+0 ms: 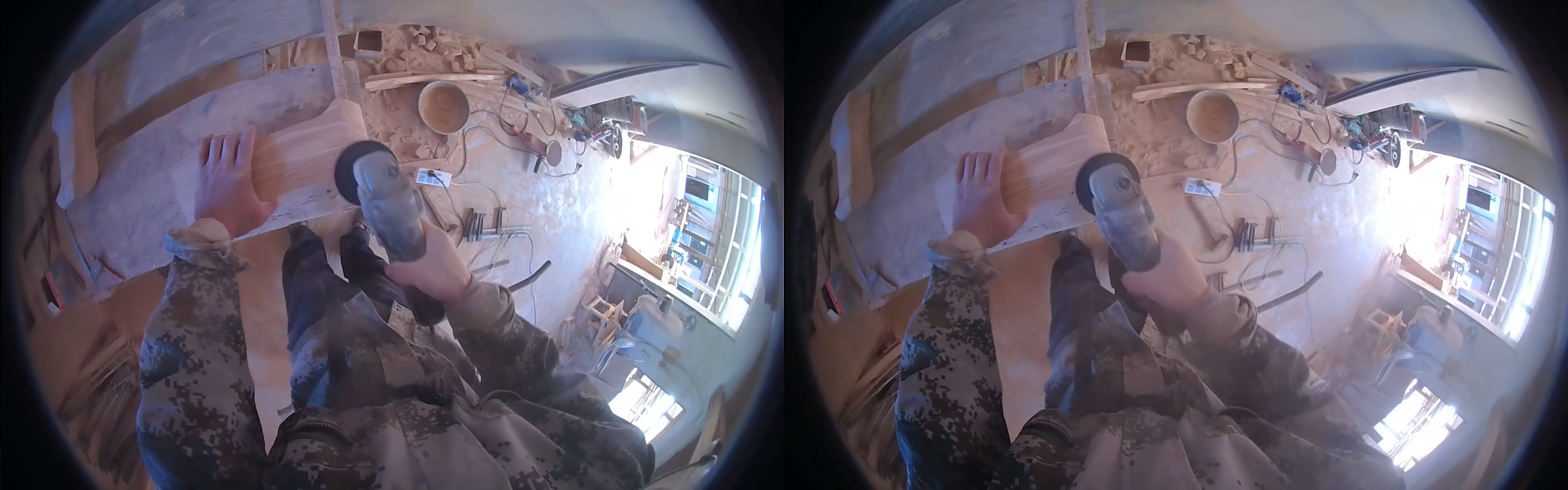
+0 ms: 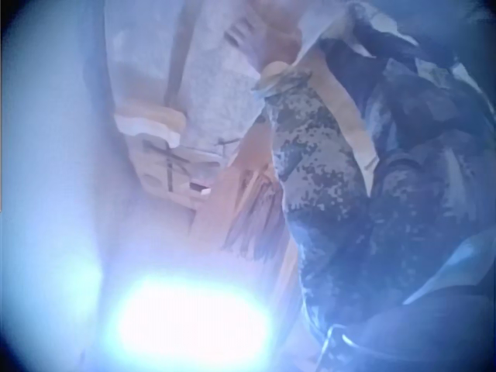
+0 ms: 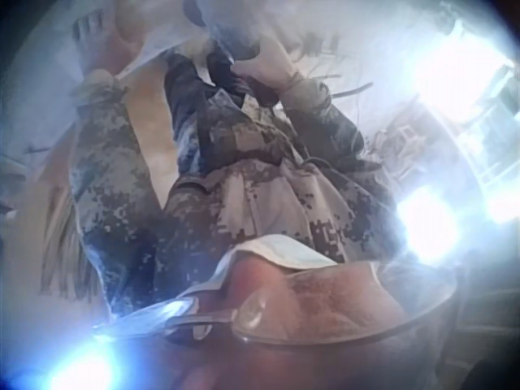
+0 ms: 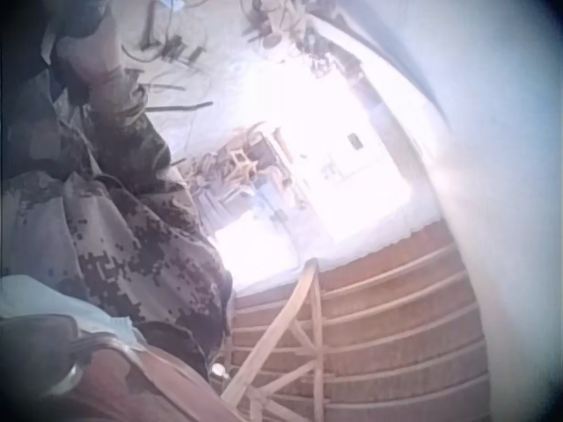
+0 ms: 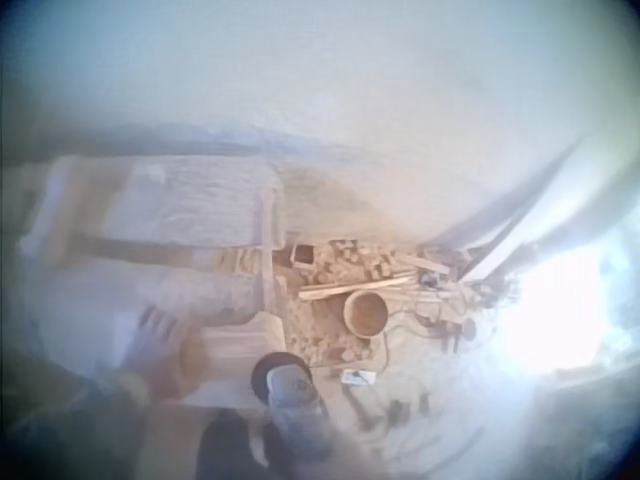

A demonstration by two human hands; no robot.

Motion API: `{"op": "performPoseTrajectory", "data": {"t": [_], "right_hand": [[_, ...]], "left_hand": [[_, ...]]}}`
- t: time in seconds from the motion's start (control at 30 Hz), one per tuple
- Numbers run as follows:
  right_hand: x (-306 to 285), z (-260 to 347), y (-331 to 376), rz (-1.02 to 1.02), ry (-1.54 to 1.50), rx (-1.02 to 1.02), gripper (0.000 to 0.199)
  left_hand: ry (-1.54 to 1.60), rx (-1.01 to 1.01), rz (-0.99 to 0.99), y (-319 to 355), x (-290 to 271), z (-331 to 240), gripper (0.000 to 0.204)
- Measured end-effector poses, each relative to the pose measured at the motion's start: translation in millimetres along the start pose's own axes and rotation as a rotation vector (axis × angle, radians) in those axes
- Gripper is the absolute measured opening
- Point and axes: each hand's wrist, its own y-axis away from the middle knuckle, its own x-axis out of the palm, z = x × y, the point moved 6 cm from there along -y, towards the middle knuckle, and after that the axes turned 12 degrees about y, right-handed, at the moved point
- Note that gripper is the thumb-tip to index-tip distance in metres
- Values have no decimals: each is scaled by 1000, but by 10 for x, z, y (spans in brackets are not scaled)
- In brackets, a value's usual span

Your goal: The person uses an angle grinder to smooth and shape a wooden piece on a workbench. They hold the wood with one hand and operate the grinder with the other, moving the tool along the edges and surfaces to remove material.

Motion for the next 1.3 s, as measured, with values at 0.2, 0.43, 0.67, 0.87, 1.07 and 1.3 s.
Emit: {"op": "performPoseTrajectory", "data": {"t": [0.2,0.43,0.67,0.87,1.07,1.3], "right_hand": [[-362,206,-545,-32,-140,38,51],[-396,499,-529,-51,-168,-55,42],[-184,241,-449,-20,-99,-61,43],[-162,-16,-126,-18,-390,28,48],[-188,276,-534,5,-213,-15,37],[-210,-38,-477,-3,-505,13,36]], "left_hand": [[-11,-13,9,17,59,36,113],[-3,-24,35,-25,43,11,113],[-4,-18,14,12,61,20,110],[18,-48,45,-8,67,-20,108],[7,-25,20,11,87,-3,108],[-15,-30,48,-7,139,-14,110]]}}
